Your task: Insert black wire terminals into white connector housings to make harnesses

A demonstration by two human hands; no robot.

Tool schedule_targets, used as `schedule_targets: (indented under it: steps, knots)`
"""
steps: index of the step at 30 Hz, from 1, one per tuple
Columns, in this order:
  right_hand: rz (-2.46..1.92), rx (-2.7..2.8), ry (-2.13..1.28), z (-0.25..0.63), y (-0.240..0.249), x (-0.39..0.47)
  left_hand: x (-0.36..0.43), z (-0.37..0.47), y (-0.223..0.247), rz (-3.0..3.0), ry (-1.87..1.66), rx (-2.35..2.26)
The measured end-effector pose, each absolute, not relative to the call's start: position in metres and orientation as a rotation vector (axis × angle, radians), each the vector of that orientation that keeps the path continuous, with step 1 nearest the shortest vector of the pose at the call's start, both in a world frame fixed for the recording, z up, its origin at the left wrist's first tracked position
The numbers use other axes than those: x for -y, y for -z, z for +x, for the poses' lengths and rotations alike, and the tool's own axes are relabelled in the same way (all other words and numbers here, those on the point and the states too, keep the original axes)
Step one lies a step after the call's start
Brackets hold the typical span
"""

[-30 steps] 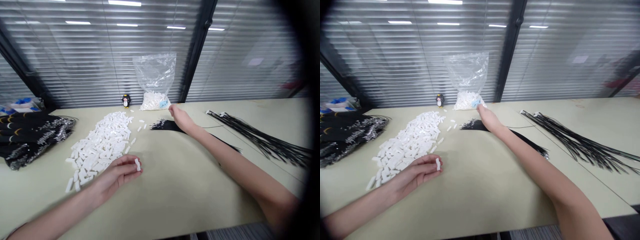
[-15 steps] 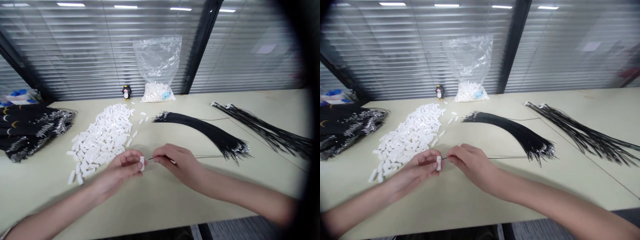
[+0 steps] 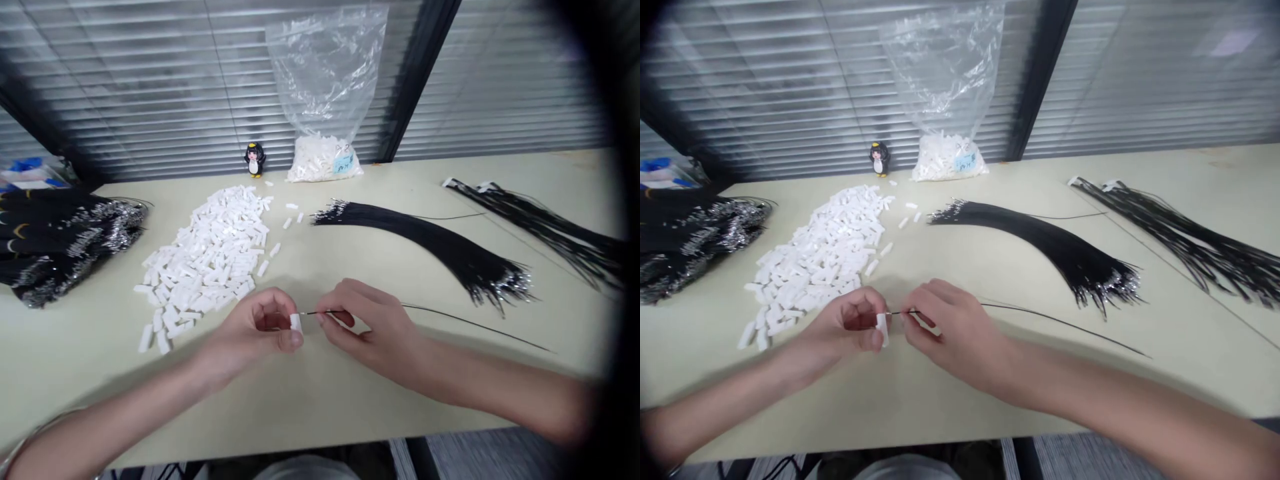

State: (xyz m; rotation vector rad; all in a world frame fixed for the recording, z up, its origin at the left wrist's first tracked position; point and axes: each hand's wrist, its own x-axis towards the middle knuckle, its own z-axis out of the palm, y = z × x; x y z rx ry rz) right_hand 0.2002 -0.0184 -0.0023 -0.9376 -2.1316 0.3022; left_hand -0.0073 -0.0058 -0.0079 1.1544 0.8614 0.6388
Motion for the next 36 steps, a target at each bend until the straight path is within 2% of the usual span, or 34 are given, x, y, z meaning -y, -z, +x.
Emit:
schedule_targets:
  steps: [12,36]
  knots:
    - [-0.858,2.216,-0.19,0.2029,0.0014,0.0219,0.008,-0.0067,0.007,1.153,-0.625,-0.802]
    - [-0.882,2.268,-0.174,0.2031,0.0006,0.0233,0.0093,-0.0063,0.0068,1.153,-0.604,-0.804]
